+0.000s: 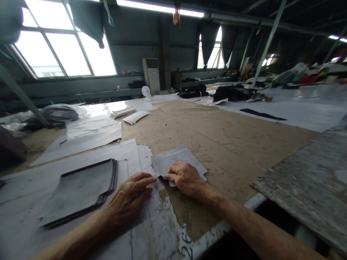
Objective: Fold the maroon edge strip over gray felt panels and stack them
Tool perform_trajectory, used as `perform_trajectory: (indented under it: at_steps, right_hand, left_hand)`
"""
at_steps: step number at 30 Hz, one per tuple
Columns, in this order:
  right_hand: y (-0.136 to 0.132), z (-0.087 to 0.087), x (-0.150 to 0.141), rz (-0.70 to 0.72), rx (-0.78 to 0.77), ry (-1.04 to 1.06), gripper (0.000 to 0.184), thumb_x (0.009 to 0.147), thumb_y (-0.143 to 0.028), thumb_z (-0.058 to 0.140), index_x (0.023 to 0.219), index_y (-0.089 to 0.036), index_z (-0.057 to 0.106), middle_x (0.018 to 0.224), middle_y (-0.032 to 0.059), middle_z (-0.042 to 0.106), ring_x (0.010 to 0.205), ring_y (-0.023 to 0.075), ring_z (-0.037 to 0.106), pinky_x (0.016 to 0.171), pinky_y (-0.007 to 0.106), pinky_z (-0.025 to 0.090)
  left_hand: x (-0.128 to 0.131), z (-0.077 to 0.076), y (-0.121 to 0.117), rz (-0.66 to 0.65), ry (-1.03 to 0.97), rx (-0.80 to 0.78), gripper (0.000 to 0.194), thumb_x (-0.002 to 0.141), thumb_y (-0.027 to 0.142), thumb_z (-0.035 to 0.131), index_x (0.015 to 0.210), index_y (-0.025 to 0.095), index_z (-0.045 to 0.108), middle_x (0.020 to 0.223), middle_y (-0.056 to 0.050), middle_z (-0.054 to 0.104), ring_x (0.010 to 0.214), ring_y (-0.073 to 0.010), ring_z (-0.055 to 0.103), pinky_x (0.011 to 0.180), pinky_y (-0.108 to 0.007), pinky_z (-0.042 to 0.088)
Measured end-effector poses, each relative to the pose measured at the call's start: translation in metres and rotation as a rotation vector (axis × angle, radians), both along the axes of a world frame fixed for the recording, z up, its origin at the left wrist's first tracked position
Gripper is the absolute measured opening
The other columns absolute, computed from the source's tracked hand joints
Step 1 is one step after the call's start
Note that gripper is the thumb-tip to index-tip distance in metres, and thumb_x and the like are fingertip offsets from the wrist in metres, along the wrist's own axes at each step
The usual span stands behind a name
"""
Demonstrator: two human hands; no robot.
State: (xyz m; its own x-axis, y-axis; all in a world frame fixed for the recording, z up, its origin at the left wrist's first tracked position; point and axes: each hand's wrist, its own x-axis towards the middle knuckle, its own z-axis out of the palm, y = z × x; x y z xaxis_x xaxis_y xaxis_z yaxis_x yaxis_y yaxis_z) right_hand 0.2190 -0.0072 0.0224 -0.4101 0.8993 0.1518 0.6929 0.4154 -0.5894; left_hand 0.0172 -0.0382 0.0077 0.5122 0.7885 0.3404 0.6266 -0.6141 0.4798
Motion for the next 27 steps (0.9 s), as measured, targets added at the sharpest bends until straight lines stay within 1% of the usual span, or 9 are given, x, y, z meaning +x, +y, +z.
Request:
perform_trajectory:
  at_steps: [3, 5, 8, 11, 15, 18, 21, 24, 27]
  right_hand:
    - [0.008, 0.002, 0.003, -0.051, -0.107, 0.045, 0.018, 0.078, -0.026, 0.047, 0.069, -0.017, 0.061, 0.063, -0.0007, 0.057, 0.058, 0.0114, 0.050, 0.052, 0.021, 0.037]
    - [0.011, 0.003, 0.004, -0.064, -0.143, 0.062, 0.019, 0.077, -0.026, 0.046, 0.069, -0.016, 0.061, 0.059, -0.0012, 0.056, 0.055, 0.0110, 0.049, 0.050, 0.021, 0.036]
    - [0.009, 0.003, 0.004, -0.049, -0.136, 0.074, 0.023, 0.078, -0.030, 0.046, 0.069, -0.017, 0.062, 0.066, 0.0002, 0.059, 0.062, 0.0123, 0.052, 0.056, 0.022, 0.038]
    - [0.001, 0.005, 0.002, -0.026, -0.081, 0.068, 0.023, 0.074, -0.041, 0.056, 0.071, -0.018, 0.063, 0.076, 0.0012, 0.061, 0.073, 0.0151, 0.053, 0.063, 0.023, 0.038]
    - [-0.008, 0.004, -0.001, -0.033, -0.013, 0.061, 0.021, 0.063, -0.036, 0.067, 0.072, -0.018, 0.062, 0.079, 0.0028, 0.060, 0.077, 0.0173, 0.052, 0.067, 0.026, 0.038]
    - [-0.005, 0.004, 0.001, -0.025, -0.019, 0.070, 0.012, 0.069, -0.029, 0.060, 0.071, -0.017, 0.062, 0.077, 0.0035, 0.060, 0.076, 0.0169, 0.052, 0.068, 0.026, 0.038]
    - [0.003, 0.003, 0.006, 0.019, -0.095, 0.089, 0.020, 0.077, -0.026, 0.047, 0.071, -0.018, 0.063, 0.073, 0.0012, 0.061, 0.064, 0.0128, 0.053, 0.059, 0.023, 0.039]
    - [0.007, 0.000, 0.008, -0.020, -0.119, 0.098, 0.024, 0.080, -0.027, 0.041, 0.072, -0.017, 0.061, 0.064, -0.0005, 0.058, 0.056, 0.0116, 0.050, 0.051, 0.022, 0.037]
    - [0.005, -0.005, 0.003, -0.096, -0.044, 0.082, 0.025, 0.083, -0.030, 0.038, 0.069, -0.018, 0.056, 0.063, 0.0004, 0.055, 0.059, 0.0133, 0.050, 0.054, 0.023, 0.036]
  left_hand:
    - [0.005, 0.000, 0.003, -0.042, 0.024, 0.030, 0.033, 0.084, 0.015, 0.043, 0.112, 0.021, 0.058, 0.110, -0.004, 0.058, 0.095, -0.0191, 0.053, 0.086, -0.034, 0.045]
    - [0.008, 0.000, 0.005, -0.055, 0.037, 0.046, 0.034, 0.084, 0.015, 0.042, 0.114, 0.021, 0.056, 0.113, -0.004, 0.057, 0.095, -0.0201, 0.053, 0.087, -0.035, 0.045]
    - [0.012, -0.001, 0.007, -0.060, 0.047, 0.060, 0.032, 0.085, 0.016, 0.041, 0.114, 0.022, 0.056, 0.113, -0.004, 0.057, 0.095, -0.0199, 0.053, 0.087, -0.035, 0.045]
    - [0.013, -0.001, 0.007, -0.061, 0.054, 0.066, 0.030, 0.086, 0.015, 0.040, 0.109, 0.022, 0.057, 0.111, -0.002, 0.058, 0.093, -0.0186, 0.054, 0.086, -0.033, 0.046]
    - [0.014, -0.002, 0.008, -0.054, 0.056, 0.080, 0.028, 0.086, 0.016, 0.040, 0.109, 0.022, 0.057, 0.110, -0.003, 0.058, 0.094, -0.0186, 0.055, 0.086, -0.033, 0.046]
    - [0.013, -0.003, 0.008, -0.050, 0.048, 0.093, 0.029, 0.085, 0.016, 0.042, 0.110, 0.022, 0.056, 0.110, -0.003, 0.058, 0.094, -0.0193, 0.055, 0.086, -0.033, 0.046]
    - [0.013, -0.004, 0.007, -0.035, 0.013, 0.109, 0.025, 0.085, 0.015, 0.041, 0.104, 0.020, 0.056, 0.106, -0.005, 0.058, 0.093, -0.0181, 0.056, 0.084, -0.032, 0.047]
    - [0.012, -0.006, 0.005, -0.017, -0.033, 0.128, 0.020, 0.087, 0.015, 0.037, 0.097, 0.017, 0.054, 0.106, -0.007, 0.055, 0.090, -0.0159, 0.057, 0.080, -0.029, 0.048]
    - [0.012, -0.006, 0.004, -0.042, -0.033, 0.141, 0.025, 0.087, 0.017, 0.039, 0.111, 0.018, 0.046, 0.114, -0.009, 0.051, 0.094, -0.0170, 0.056, 0.078, -0.029, 0.048]
